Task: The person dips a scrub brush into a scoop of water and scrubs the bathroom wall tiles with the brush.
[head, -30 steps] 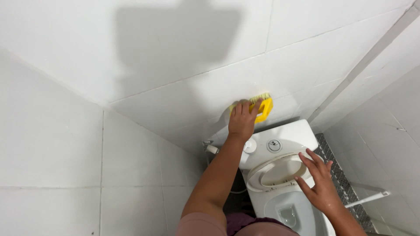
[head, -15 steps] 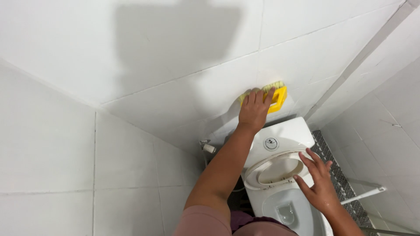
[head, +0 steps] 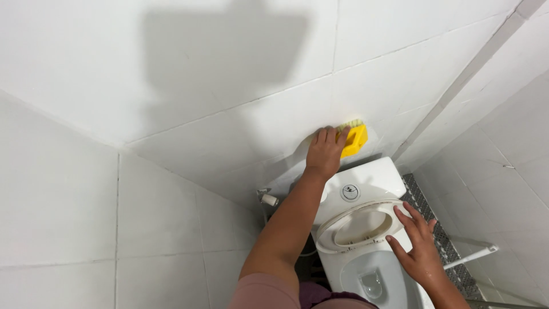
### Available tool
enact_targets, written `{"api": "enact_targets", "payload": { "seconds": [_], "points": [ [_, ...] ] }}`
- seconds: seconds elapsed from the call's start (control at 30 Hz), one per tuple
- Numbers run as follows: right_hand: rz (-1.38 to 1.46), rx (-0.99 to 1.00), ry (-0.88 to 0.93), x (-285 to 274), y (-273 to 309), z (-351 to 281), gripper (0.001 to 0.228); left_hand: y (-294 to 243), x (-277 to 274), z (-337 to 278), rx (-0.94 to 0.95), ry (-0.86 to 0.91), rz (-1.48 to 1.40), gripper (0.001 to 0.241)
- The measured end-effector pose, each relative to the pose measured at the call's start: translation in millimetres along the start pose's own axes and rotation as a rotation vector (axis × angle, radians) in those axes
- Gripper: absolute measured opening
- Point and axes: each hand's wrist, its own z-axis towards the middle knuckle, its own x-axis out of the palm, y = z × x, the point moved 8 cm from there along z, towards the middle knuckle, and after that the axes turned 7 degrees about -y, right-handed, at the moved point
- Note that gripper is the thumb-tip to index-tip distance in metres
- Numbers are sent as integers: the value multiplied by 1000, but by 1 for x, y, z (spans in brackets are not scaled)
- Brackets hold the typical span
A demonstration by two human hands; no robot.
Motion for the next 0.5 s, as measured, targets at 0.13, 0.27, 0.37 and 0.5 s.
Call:
{"api": "enact_targets", "payload": {
  "seconds": [0.13, 0.27, 0.37, 0.5],
  "points": [
    [1, 49, 11, 5, -3, 4, 72, -16, -64, 66, 44, -260, -56, 64],
    [35, -46, 6, 14, 17, 10, 72, -9, -102, 93, -2, -377, -5, 62],
    [31, -69, 7, 17, 21, 16, 71, -9, -72, 51, 34, -293, -3, 64],
    [-11, -44, 25, 9, 8, 11, 72, 7, -38, 9, 3, -123, -37, 67]
  ]
}}
